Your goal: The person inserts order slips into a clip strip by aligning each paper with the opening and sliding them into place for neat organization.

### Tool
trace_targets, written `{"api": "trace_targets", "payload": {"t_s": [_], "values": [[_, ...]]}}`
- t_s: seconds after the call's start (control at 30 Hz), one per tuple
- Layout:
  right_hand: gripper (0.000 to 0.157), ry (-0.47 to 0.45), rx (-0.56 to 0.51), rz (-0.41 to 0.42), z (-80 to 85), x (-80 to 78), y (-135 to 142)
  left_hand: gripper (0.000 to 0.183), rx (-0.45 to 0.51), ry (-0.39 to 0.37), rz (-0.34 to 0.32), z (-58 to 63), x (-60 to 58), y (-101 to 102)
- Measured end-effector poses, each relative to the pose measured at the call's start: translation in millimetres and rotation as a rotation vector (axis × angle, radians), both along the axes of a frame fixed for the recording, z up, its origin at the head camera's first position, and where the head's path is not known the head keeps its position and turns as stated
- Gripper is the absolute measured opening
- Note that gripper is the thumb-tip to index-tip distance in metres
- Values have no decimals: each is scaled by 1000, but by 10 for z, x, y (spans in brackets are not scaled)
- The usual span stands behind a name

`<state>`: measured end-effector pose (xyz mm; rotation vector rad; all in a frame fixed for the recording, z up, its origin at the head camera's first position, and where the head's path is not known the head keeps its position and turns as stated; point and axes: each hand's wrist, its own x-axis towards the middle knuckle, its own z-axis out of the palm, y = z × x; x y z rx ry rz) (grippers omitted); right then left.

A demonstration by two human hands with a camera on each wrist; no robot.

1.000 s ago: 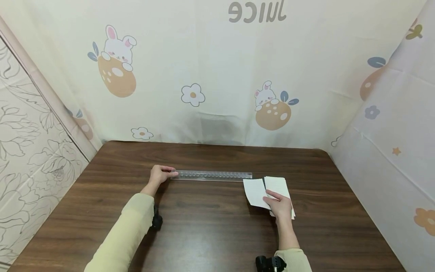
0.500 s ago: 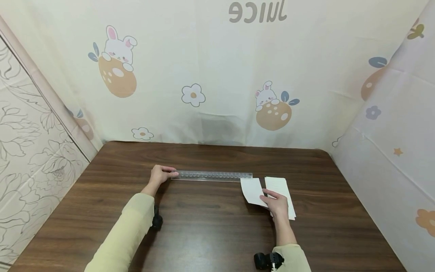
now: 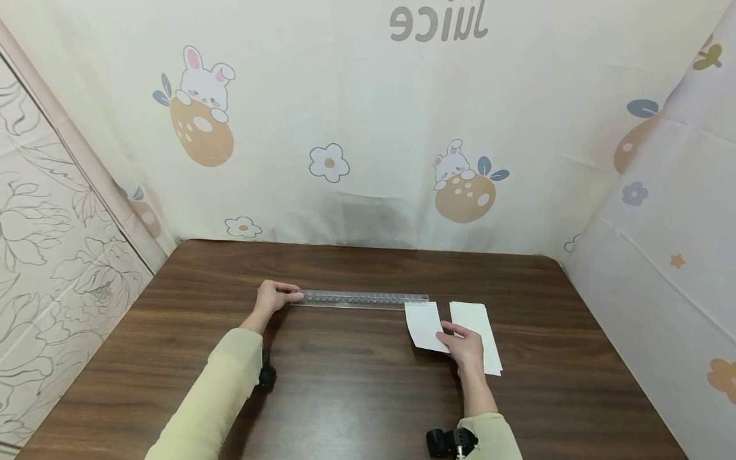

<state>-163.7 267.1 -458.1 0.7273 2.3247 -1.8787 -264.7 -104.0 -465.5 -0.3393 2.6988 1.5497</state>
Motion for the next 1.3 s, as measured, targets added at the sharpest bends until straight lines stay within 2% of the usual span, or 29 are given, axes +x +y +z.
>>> {"api": "trace_targets", "payload": {"t_s": [0.4, 0.67, 1.3], "values": [[48, -12, 71, 5, 8, -8, -64, 21, -8, 9, -20, -7, 5, -6], [47, -2, 133, 11, 2, -26, -89, 23, -7, 18, -8, 6, 6, -1], [46, 16, 148, 33, -11, -45, -179, 21, 6, -7, 2, 2, -2, -4]]}}
